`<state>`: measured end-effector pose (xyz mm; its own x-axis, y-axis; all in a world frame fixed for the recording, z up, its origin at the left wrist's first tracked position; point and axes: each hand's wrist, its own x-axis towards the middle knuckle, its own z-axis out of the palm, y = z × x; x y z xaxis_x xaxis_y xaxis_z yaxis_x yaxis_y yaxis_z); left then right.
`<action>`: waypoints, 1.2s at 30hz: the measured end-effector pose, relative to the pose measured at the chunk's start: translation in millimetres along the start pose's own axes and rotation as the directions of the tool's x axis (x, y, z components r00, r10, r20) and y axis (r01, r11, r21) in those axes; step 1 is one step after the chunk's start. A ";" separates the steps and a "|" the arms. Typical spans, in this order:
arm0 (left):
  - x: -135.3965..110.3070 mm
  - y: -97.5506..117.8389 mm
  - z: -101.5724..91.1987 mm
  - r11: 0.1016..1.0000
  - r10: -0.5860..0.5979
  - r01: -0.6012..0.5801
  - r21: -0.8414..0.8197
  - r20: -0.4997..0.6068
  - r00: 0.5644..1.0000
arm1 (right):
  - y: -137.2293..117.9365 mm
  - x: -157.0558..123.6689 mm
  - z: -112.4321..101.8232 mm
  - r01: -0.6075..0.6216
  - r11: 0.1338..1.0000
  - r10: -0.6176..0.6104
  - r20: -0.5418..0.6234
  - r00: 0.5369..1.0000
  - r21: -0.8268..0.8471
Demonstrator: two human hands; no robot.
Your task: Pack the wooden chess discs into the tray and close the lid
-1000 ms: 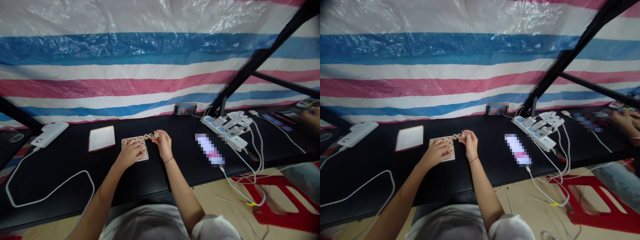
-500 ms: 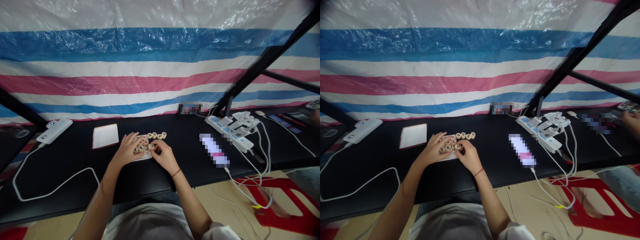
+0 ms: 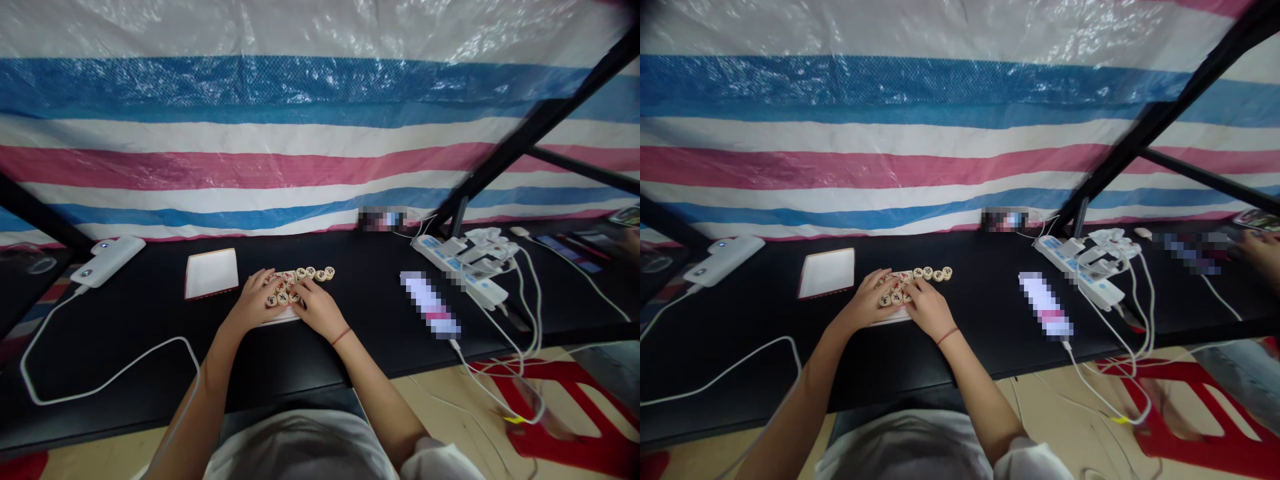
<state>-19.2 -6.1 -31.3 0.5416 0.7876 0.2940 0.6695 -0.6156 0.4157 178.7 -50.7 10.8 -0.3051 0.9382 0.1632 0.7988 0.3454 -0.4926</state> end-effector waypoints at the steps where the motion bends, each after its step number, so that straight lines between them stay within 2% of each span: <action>1: 0.1 -0.8 0.4 1.000 0.002 -0.002 -0.001 -0.008 1.000 | 2.0 0.8 -1.4 0.011 0.999 -0.010 -0.011 1.000 0.039; 4: 0.2 -2.1 0.8 1.000 0.001 -0.001 -0.002 -0.015 1.000 | 11.4 7.8 -10.7 0.030 0.991 -0.020 -0.076 0.997 0.128; 6: 0.3 -2.1 0.5 1.000 -0.010 0.010 -0.003 -0.009 1.000 | 19.0 17.5 -18.4 0.017 0.996 -0.010 -0.076 0.997 0.093; 11: 1.2 -0.7 -1.1 0.999 -0.037 0.038 -0.011 0.016 0.999 | 30.0 45.8 -25.1 -0.029 0.994 0.046 0.162 0.986 -0.106; 14: 2.1 -1.4 -1.7 0.999 -0.042 0.043 -0.020 0.022 0.999 | 29.1 54.0 -19.4 -0.064 0.988 0.094 0.216 0.972 -0.142; 22: 9.3 -9.3 -1.6 0.999 -0.035 0.035 -0.032 -0.002 0.999 | 28.8 58.4 -15.9 -0.077 0.984 0.102 0.154 0.983 -0.163; 24: 11.0 -7.4 -5.6 0.999 -0.035 0.034 -0.034 -0.014 0.999 | 29.6 56.9 -17.9 -0.106 0.993 0.109 0.072 0.991 -0.053; 26: 12.0 -2.4 -12.2 0.999 -0.034 0.033 -0.029 -0.046 0.998 | 28.0 52.9 -17.6 -0.121 0.977 0.133 -0.062 0.989 0.178; 28: 12.1 4.6 -19.6 1.000 -0.025 0.024 -0.017 -0.096 0.995 | 22.2 47.1 -13.8 -0.089 0.878 0.178 -0.148 0.973 0.471; 31: 10.1 14.0 -27.6 0.999 0.021 -0.029 -0.044 -0.173 0.985 | 6.4 39.6 -3.1 -0.059 0.617 0.181 -0.068 0.981 0.785; 33: 6.8 17.7 -30.8 0.996 0.033 -0.050 -0.076 -0.218 0.975 | -5.0 37.4 4.2 -0.070 0.481 0.143 0.001 0.990 0.874; 36: -1.1 17.9 -36.5 0.993 0.026 -0.055 -0.107 -0.254 0.967 | -15.7 37.7 10.4 -0.080 0.380 0.119 0.037 0.992 0.922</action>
<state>-26.4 -17.0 7.3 0.4118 0.7527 0.5137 0.5805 -0.6512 0.4889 149.3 -21.0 15.8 -0.2273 0.9712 0.0715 -0.1501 0.0376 -0.9880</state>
